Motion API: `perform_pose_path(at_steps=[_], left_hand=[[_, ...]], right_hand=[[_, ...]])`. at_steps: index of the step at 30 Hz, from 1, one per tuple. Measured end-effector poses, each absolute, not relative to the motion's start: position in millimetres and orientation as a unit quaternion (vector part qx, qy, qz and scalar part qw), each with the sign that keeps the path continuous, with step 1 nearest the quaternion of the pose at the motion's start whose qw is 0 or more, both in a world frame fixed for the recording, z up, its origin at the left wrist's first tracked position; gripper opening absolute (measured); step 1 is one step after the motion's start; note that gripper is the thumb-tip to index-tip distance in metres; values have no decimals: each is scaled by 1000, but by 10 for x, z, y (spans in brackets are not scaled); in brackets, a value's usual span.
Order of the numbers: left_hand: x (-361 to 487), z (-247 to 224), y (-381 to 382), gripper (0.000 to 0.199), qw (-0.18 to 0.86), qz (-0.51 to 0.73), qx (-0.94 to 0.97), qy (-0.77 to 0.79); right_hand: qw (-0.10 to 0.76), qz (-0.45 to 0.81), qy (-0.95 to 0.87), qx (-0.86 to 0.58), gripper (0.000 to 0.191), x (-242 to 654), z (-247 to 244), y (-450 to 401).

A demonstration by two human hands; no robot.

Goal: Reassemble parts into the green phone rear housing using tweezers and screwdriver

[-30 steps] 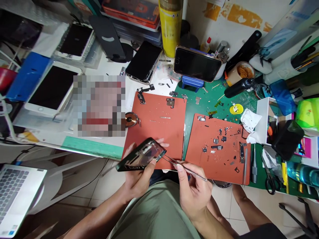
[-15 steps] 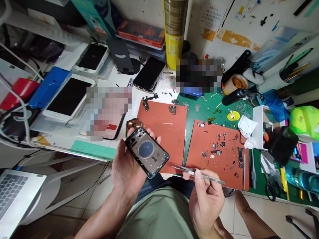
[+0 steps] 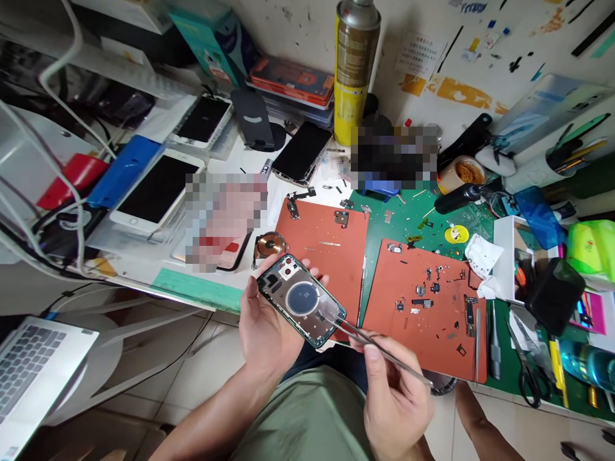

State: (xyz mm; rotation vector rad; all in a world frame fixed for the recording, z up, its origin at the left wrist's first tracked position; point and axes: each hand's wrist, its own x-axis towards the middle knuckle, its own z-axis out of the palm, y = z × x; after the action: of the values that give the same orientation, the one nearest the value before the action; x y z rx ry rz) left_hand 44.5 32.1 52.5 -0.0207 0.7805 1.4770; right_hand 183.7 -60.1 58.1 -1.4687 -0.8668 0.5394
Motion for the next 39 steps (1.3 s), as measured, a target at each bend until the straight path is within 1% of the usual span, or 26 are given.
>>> perform_pose_path(at_steps=[3, 7, 12, 14, 17, 21, 26, 32, 35, 39], left_hand=[[446, 486, 301, 38, 672, 648, -3, 358], [432, 462, 290, 38, 677, 641, 5, 361], [441, 481, 285, 39, 683, 637, 4, 357], [453, 485, 276, 40, 680, 639, 3, 359], [472, 479, 261, 40, 670, 645, 4, 366], [488, 468, 256, 41, 662, 646, 4, 380], [495, 476, 263, 44, 658, 645, 5, 388], [503, 494, 263, 43, 658, 643, 2, 391], [505, 488, 260, 43, 658, 645, 4, 387], [504, 471, 254, 43, 659, 647, 10, 384]], right_hand=[[592, 245, -447, -624, 19, 1849, 543, -535], [555, 196, -549, -593, 30, 1926, 493, -471], [482, 103, -701, -516, 58, 2037, 468, -505], [442, 68, -739, -504, 65, 2058, 462, -525], [405, 45, -772, -488, 63, 2049, 453, -531], [403, 39, -774, -486, 54, 1979, 426, -506], [411, 59, -755, -508, 37, 1951, 373, -530], [393, 116, -755, -513, 29, 2021, 370, -557], [403, 92, -761, -500, 31, 1996, 362, -541], [391, 40, -784, -481, 46, 1955, 368, -506]])
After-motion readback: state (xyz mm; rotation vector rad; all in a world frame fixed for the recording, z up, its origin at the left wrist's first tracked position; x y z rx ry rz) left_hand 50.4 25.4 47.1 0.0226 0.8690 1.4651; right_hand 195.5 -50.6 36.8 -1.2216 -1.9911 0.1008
